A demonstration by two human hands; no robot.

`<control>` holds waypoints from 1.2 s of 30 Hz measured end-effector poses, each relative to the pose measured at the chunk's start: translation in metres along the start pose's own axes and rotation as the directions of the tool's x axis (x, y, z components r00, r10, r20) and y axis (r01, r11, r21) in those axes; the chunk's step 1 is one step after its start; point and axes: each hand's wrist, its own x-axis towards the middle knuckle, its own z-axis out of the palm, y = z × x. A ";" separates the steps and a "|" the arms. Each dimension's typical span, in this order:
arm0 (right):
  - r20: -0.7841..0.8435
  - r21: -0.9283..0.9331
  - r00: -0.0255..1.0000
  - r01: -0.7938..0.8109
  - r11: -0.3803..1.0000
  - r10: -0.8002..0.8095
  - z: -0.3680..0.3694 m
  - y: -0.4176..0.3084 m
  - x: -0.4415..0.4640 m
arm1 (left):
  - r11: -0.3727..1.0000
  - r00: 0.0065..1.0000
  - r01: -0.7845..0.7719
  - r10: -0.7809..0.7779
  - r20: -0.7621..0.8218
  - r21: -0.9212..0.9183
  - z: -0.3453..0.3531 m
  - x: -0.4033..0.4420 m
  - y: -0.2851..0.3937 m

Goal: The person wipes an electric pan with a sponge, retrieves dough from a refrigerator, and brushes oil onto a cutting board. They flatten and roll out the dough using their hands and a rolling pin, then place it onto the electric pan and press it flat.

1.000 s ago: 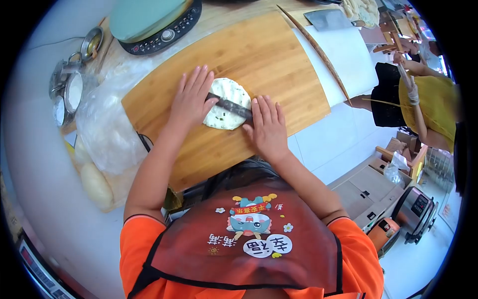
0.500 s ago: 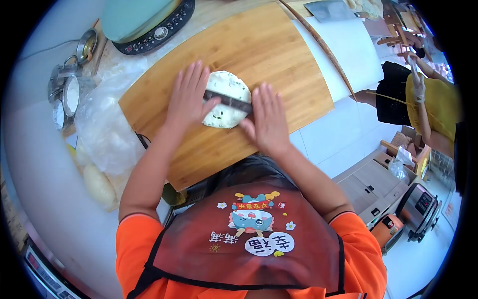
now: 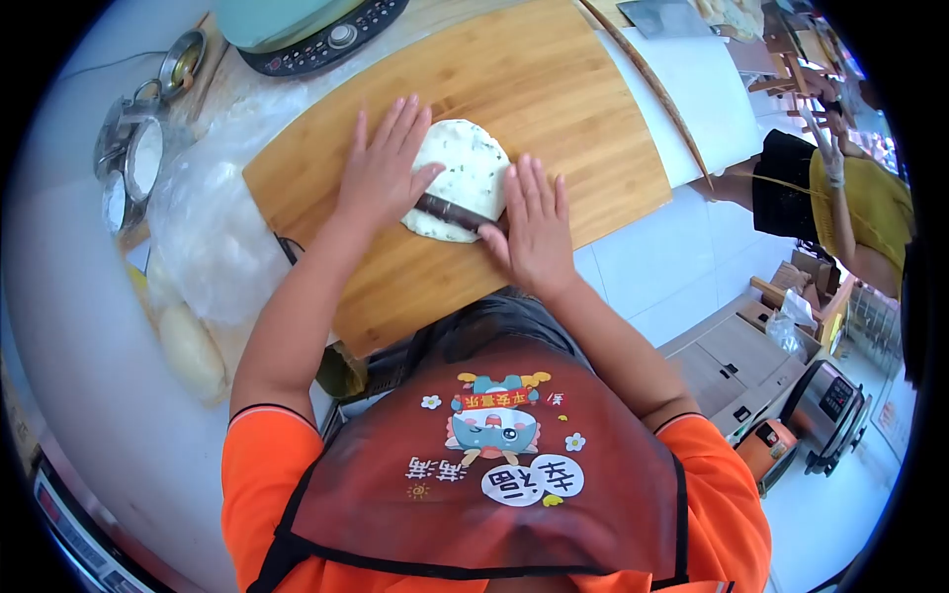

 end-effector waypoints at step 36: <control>-0.020 0.112 0.907 0.421 0.900 -0.421 -0.022 0.075 0.077 | 0.944 0.944 0.328 -0.326 0.057 -0.035 0.000 -0.056 0.060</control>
